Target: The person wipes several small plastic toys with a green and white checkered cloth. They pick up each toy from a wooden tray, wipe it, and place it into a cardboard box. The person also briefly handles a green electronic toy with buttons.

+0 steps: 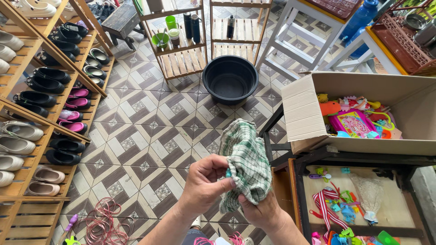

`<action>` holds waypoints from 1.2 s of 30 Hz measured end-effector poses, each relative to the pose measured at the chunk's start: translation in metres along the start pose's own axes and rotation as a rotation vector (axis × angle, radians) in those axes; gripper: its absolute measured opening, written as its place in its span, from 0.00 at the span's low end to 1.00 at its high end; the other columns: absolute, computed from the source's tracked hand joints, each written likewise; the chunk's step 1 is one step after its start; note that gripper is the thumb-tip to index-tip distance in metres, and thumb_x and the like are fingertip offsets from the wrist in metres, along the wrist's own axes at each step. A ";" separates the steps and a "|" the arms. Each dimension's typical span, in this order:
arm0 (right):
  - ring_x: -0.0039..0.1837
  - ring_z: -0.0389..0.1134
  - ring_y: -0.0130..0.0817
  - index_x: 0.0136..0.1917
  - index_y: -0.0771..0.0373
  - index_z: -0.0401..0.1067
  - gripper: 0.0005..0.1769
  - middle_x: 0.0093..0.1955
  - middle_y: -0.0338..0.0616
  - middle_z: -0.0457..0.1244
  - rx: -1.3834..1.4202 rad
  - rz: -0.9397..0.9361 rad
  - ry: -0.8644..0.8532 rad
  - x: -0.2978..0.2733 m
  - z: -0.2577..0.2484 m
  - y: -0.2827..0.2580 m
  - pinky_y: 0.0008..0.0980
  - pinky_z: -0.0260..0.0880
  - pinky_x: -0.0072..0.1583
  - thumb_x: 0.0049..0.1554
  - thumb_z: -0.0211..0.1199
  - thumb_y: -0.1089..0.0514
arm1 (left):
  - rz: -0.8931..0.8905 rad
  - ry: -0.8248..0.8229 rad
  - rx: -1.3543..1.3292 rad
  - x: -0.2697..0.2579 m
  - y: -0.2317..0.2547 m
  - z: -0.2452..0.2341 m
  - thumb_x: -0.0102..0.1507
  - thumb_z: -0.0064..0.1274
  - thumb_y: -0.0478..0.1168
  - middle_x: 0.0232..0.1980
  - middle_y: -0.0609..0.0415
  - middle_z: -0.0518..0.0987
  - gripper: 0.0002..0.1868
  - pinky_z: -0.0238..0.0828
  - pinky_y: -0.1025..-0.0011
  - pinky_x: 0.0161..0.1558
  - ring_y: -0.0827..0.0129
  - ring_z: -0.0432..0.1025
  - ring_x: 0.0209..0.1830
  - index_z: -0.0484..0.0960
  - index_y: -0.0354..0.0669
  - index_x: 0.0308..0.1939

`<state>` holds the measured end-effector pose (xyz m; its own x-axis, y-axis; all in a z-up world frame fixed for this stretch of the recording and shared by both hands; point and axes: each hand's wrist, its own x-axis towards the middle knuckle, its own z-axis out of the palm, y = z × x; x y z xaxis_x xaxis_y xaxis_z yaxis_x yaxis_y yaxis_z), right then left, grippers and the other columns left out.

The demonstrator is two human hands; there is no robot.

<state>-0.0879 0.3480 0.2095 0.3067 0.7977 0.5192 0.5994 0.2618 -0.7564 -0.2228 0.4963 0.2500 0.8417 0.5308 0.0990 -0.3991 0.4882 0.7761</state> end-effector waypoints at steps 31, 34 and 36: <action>0.76 0.64 0.46 0.79 0.69 0.61 0.33 0.77 0.54 0.61 0.291 0.089 0.120 -0.031 0.029 0.042 0.43 0.62 0.76 0.72 0.51 0.43 | -0.050 0.109 0.225 0.004 -0.007 0.005 0.63 0.67 0.28 0.49 0.54 0.81 0.17 0.75 0.73 0.54 0.75 0.74 0.49 0.79 0.32 0.53; 0.76 0.66 0.44 0.78 0.67 0.62 0.30 0.77 0.52 0.63 0.161 0.061 0.125 -0.034 0.026 0.043 0.43 0.63 0.77 0.74 0.51 0.43 | -0.046 0.084 0.186 0.005 -0.007 0.006 0.62 0.67 0.27 0.50 0.55 0.81 0.15 0.77 0.72 0.54 0.75 0.76 0.49 0.78 0.35 0.49; 0.77 0.64 0.46 0.78 0.69 0.60 0.33 0.77 0.54 0.60 0.156 0.011 0.119 -0.034 0.029 0.037 0.43 0.61 0.77 0.73 0.52 0.41 | -0.014 0.130 0.072 0.005 -0.002 0.007 0.61 0.65 0.28 0.49 0.54 0.82 0.18 0.77 0.72 0.55 0.74 0.77 0.49 0.78 0.37 0.53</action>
<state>-0.0971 0.3463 0.1522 0.4034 0.7333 0.5473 0.4768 0.3420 -0.8097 -0.2149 0.4935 0.2529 0.7908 0.6120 0.0101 -0.3566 0.4473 0.8202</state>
